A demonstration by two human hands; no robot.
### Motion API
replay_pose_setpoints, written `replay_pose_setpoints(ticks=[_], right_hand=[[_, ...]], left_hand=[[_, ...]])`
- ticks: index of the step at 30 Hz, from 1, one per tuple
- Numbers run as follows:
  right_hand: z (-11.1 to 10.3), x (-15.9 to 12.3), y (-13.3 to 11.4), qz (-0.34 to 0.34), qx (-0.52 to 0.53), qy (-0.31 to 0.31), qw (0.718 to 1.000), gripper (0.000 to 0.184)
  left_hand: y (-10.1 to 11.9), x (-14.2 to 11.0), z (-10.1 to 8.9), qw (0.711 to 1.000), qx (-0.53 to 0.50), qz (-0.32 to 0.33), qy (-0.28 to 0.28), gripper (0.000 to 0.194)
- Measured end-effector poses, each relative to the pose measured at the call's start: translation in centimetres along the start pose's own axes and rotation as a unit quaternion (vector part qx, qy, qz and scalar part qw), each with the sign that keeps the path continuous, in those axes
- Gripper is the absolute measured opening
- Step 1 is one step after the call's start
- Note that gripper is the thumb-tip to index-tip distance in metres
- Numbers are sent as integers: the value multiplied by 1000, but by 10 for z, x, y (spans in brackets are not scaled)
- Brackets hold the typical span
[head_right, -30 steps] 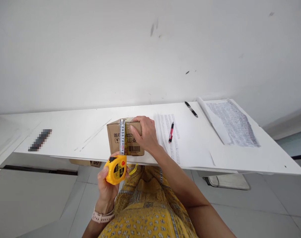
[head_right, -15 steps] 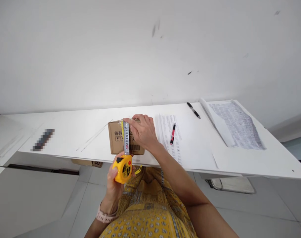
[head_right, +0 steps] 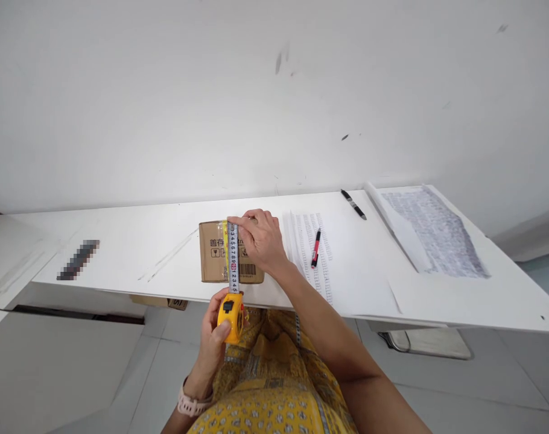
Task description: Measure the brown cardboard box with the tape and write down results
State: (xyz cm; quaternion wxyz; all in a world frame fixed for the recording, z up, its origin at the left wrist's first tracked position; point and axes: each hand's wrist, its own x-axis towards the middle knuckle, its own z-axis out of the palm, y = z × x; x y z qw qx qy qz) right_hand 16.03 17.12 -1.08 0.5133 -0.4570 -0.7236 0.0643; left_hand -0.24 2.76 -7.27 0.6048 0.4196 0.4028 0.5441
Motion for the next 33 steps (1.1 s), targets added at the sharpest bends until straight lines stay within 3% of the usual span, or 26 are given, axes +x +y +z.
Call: replay_pose_setpoints(ticks=[11,15,19,21,23,26,29,33], right_hand=[[-2,-1,-1,2,0,4,1000,34],[-1,-23,-9,-7,13,49,999,29],[25,-60,-12,-88,6,132,987,29],[41,-72,-10,-145,-9,133,980,29],[48,-76,-11,-151,-9,102,983,26],[32,-72,-18,-22,74,73,994,29],[-11,-70,-26,134,195,89,967,38],[-61,-87,-22,235,247,79,937,29]], left_hand=[[-2,-1,-1,1000,9,2,-7,61],[9,-18,-9,999,-51,2,-9,68],[32,-37,-22,997,-64,32,24,79],[40,-40,-26,997,-52,44,39,75],[43,-39,-28,997,-39,46,40,71],[38,-37,-30,1000,1,18,-12,70],[31,-36,-30,990,76,-47,-106,71],[24,-31,-18,962,135,-112,-209,72]])
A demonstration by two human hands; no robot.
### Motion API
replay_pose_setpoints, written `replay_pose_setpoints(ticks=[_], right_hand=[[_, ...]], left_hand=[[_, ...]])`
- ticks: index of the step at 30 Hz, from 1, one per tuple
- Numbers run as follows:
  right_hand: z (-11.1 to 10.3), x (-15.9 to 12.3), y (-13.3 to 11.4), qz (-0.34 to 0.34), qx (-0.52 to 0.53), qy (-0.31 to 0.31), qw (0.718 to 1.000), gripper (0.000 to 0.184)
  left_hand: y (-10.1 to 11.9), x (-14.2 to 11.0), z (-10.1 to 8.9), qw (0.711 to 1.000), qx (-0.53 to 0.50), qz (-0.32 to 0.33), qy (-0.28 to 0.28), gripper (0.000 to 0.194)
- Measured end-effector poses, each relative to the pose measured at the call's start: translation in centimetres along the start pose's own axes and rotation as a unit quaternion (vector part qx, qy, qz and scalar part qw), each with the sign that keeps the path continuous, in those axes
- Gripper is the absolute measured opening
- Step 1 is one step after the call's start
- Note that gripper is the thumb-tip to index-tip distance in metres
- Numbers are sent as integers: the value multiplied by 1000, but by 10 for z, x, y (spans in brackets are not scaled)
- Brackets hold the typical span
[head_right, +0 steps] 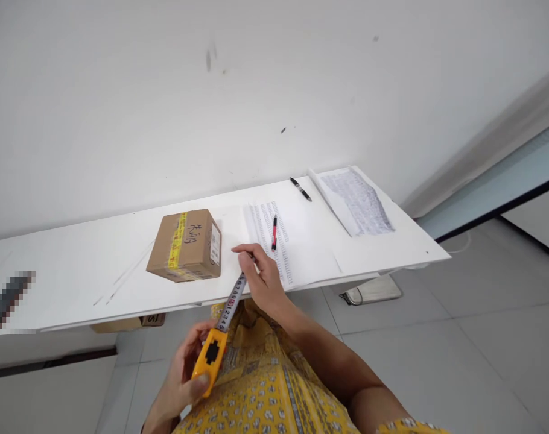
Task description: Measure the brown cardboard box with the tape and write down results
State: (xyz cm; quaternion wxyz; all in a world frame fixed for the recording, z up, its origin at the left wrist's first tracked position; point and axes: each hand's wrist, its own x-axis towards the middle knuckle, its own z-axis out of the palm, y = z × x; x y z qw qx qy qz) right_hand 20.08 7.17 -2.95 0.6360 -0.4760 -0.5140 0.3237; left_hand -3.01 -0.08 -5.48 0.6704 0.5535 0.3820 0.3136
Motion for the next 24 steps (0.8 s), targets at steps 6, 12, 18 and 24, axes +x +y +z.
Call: replay_pose_setpoints(ticks=[6,12,18,24], right_hand=[[-15,-51,24,23,-71,6,997,19],[-40,-34,31,-5,-215,-18,976,32],[-83,77,66,155,-414,19,897,31],[-62,102,102,138,-537,-133,821,31]], left_hand=[[12,41,28,998,60,11,-29,94],[46,81,34,970,228,88,-11,92],[76,182,45,889,349,284,90,74],[55,283,67,784,515,311,152,51]])
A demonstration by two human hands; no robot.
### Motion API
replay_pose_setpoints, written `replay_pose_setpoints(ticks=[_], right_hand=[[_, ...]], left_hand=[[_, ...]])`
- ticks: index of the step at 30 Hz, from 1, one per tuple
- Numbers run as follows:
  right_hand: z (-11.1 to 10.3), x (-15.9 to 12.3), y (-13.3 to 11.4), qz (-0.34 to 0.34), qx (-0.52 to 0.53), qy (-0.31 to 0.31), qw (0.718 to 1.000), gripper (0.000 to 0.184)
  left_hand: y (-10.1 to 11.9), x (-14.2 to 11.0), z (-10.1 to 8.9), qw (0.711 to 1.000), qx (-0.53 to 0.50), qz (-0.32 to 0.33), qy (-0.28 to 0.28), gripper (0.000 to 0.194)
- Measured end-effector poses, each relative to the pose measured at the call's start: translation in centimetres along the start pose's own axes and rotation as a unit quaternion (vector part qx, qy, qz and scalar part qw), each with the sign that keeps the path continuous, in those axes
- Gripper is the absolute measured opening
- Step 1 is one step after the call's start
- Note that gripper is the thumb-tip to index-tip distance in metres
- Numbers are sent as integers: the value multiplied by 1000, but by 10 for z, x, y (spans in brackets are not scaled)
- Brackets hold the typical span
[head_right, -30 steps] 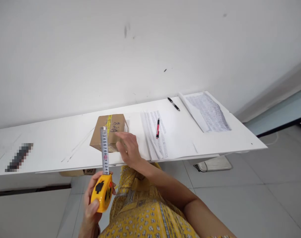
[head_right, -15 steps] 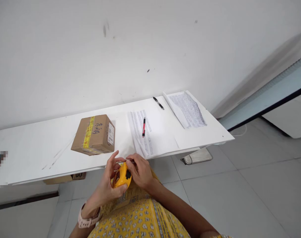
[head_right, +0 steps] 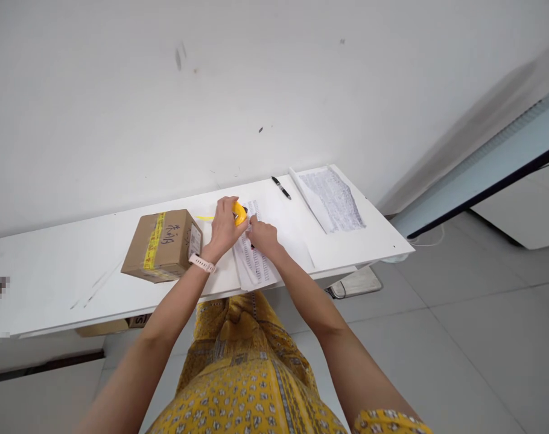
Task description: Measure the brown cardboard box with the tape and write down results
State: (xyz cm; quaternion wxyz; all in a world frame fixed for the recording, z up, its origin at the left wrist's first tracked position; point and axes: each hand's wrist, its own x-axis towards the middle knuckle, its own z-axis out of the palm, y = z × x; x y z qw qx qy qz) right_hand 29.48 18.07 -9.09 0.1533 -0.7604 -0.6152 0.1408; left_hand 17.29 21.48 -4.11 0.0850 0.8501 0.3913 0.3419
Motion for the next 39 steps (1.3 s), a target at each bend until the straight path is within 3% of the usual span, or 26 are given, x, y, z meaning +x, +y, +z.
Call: replay_pose_setpoints(ticks=[3,6,10,13,16,18,23,27,31,39], right_hand=[[2,-11,14,-24,15,5,1000,31],[-7,-25,45,-6,180,50,982,32],[-23,-40,78,-23,481,127,867,31],[-27,-44,80,-49,526,173,831,36],[-23,-44,67,-11,496,233,836,30],[-18,-42,58,15,491,234,839,37],[-1,-36,53,-10,550,108,828,51],[7,-30,61,4,501,100,860,33],[8,-31,61,12,488,116,865,29],[12,-35,58,33,427,154,890,29]], left_hand=[[-8,-2,24,993,97,-10,-67,48],[-15,-13,36,981,150,9,-119,46],[-20,-23,42,978,157,27,-133,41],[-12,-32,44,975,176,45,-131,45],[8,-56,48,965,175,91,-172,52],[24,-79,51,956,157,114,-222,51],[53,-123,53,942,153,79,-288,62],[60,-122,47,934,170,82,-303,79],[65,-111,49,938,176,52,-293,68],[63,-115,65,941,175,43,-285,68]])
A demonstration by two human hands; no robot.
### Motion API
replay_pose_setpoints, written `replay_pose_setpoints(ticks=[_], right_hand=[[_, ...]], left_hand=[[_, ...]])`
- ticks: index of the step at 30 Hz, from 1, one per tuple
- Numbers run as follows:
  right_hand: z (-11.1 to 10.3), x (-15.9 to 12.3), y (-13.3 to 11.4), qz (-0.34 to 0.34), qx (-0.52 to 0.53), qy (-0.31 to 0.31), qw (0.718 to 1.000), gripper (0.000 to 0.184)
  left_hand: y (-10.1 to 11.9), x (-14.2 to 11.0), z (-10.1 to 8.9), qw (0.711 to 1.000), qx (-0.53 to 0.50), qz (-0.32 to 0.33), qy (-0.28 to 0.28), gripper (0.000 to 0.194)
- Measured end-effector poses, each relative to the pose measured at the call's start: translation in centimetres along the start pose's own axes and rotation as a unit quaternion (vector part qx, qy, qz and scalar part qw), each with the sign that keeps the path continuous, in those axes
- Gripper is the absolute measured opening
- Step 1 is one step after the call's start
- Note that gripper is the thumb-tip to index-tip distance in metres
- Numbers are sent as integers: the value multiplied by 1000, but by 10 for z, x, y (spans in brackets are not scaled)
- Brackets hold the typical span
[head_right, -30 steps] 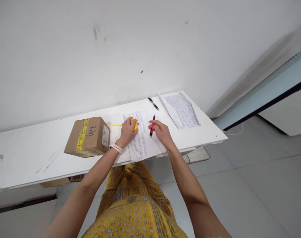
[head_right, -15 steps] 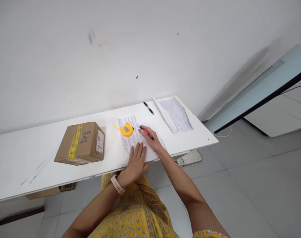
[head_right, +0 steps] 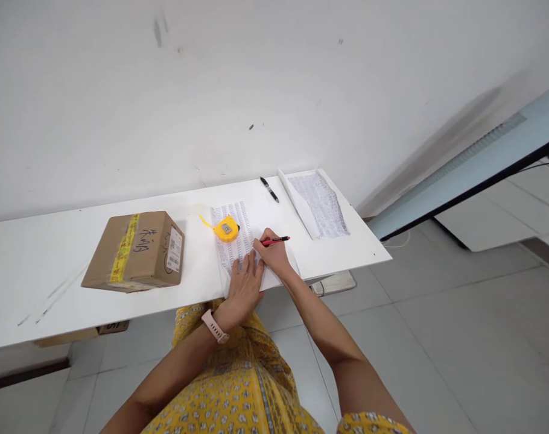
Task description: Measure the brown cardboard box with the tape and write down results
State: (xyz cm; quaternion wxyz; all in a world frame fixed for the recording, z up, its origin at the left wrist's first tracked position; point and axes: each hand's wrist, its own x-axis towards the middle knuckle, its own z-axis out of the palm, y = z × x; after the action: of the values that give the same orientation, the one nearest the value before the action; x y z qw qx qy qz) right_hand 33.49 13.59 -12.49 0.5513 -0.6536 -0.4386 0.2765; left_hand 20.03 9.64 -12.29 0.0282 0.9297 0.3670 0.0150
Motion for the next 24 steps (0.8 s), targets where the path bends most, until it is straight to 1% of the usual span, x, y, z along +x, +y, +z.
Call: replay_pose_setpoints(ticks=[3,6,8,11,14,20,24], right_hand=[[1,2,1,-4,22,-9,1000,20],[1,4,2,10,40,-21,999,24],[2,5,4,7,17,-21,1000,25],[2,5,6,-16,-44,-17,999,28],[2,5,6,-24,-85,-12,996,26],[3,5,7,-26,-93,-19,995,26],[3,5,10,-34,-99,-18,994,26]], left_hand=[[-1,0,1,1000,-4,-1,8,69],[-1,2,-1,1000,4,1,2,68],[-1,2,-2,1000,13,2,-3,69],[0,3,-2,1000,26,5,-8,64],[0,2,-3,1000,28,4,-7,61],[0,2,-5,1000,14,2,-13,66],[0,3,-4,999,33,6,-19,67]])
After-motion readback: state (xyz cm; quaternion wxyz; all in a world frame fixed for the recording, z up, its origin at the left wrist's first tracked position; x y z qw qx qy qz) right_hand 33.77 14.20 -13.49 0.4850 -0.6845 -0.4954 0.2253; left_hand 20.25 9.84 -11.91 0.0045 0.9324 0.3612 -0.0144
